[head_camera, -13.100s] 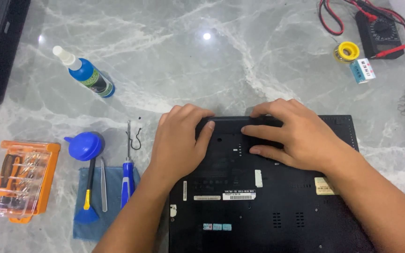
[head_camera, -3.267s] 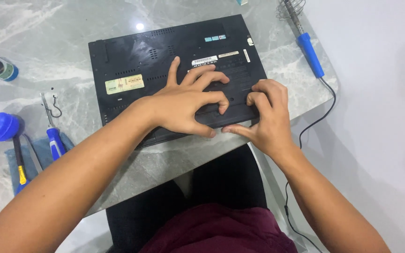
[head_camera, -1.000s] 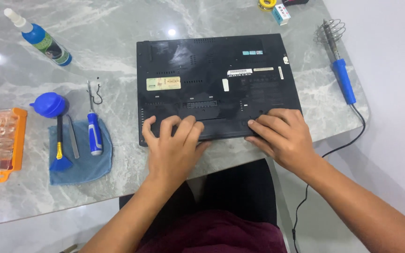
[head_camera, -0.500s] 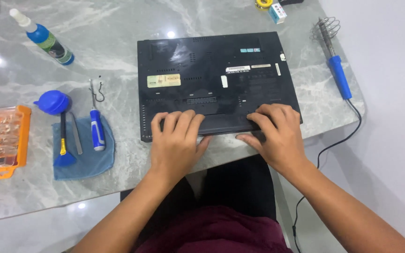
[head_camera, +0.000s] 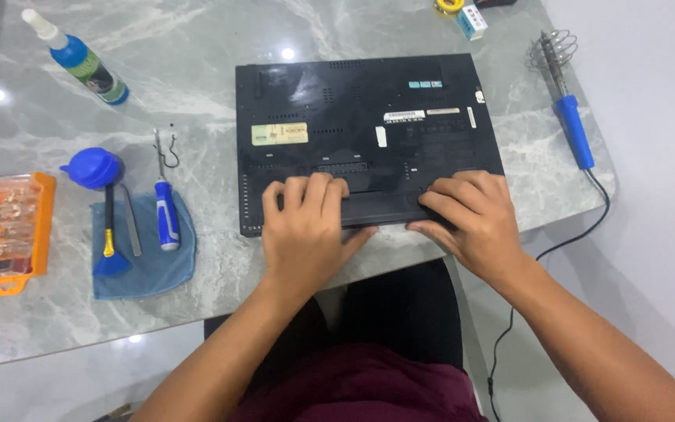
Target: Removing a laptop battery and cleaning it and the compartment with a cloth and a prying tool.
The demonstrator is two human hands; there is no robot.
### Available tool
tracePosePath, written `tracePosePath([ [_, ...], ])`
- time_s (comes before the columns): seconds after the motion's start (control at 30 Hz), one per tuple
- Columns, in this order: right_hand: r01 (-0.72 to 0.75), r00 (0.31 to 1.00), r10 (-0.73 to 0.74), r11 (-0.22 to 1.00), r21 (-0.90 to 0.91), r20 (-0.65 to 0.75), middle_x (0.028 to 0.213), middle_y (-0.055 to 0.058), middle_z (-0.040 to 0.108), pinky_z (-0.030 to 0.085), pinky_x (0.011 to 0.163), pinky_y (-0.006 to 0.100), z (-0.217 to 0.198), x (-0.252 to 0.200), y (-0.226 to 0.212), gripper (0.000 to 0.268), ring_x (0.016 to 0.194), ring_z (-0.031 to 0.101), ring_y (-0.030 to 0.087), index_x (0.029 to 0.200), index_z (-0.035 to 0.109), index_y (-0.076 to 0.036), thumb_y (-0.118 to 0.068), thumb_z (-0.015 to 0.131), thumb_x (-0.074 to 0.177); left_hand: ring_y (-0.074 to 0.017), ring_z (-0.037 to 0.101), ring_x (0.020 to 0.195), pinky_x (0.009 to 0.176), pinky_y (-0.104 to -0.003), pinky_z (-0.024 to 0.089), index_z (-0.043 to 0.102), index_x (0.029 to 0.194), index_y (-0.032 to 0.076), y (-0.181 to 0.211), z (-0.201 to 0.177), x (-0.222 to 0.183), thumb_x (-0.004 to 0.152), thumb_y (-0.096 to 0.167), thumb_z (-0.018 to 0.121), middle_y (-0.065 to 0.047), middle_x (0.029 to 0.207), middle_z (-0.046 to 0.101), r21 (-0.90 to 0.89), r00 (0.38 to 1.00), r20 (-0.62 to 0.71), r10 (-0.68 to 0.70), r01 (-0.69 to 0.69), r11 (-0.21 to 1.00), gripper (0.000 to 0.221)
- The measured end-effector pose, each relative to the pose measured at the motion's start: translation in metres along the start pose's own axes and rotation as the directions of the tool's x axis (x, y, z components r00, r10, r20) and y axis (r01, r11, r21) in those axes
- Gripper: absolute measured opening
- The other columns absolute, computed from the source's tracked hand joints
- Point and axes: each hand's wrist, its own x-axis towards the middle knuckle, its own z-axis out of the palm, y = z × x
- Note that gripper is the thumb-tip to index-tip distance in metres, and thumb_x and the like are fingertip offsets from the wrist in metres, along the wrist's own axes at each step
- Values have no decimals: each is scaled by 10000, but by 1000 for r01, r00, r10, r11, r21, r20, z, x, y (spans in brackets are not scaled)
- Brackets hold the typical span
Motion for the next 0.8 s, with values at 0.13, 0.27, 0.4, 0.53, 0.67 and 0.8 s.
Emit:
tracePosePath([
  [0.13, 7, 999, -7, 1000, 19, -32, 940, 29, 692, 419, 805, 338, -1, 1, -2, 248, 916, 592, 223, 935, 735, -128, -266, 818, 747, -243, 543, 837, 800, -473, 422, 632, 907, 101, 0, 3, 0, 471, 486, 878, -59, 846, 588, 16, 1000, -21, 9, -9, 1000, 631],
  [0.27, -22, 999, 23, 999, 31, -40, 955, 32, 704, 434, 797, 335, -2, -1, -10, 227, 914, 598, 232, 947, 747, -130, -230, 819, 757, -241, 540, 830, 793, -471, 414, 633, 894, 98, 2, 2, 0, 468, 487, 886, -59, 835, 589, -2, 1000, -29, -3, 3, 1000, 630],
  [0.4, -26, 997, 27, 999, 19, -70, 956, 40, 710, 438, 782, 336, -1, 1, -11, 239, 903, 602, 236, 959, 749, -125, -228, 826, 758, -237, 547, 827, 783, -476, 416, 644, 913, 110, 1, 1, 0, 472, 490, 884, -51, 831, 600, 6, 999, -30, 11, -10, 1000, 630],
  [0.53, 15, 1000, -14, 999, 49, -22, 943, 32, 707, 437, 774, 325, -9, 5, 1, 263, 900, 604, 225, 964, 744, -136, -229, 829, 733, -232, 550, 848, 799, -484, 417, 650, 945, 118, 0, 4, -6, 500, 489, 869, -45, 860, 604, 2, 1000, -19, 18, -18, 1000, 619],
  [0.67, 86, 992, -83, 996, -35, 92, 934, 27, 697, 450, 778, 333, -15, 7, 10, 320, 909, 612, 224, 962, 729, -151, -284, 841, 693, -235, 550, 860, 801, -491, 413, 663, 954, 122, 0, 5, -5, 520, 472, 865, -46, 876, 620, -24, 1000, -18, 22, -22, 999, 593],
  [0.8, 27, 998, -21, 993, -112, 53, 908, 70, 651, 463, 766, 349, -9, 6, -3, 433, 884, 594, 250, 985, 703, -90, -337, 870, 672, -239, 553, 853, 807, -491, 414, 662, 920, 124, 0, 5, -2, 510, 431, 877, -44, 848, 618, -78, 1000, -4, -6, 6, 997, 555],
])
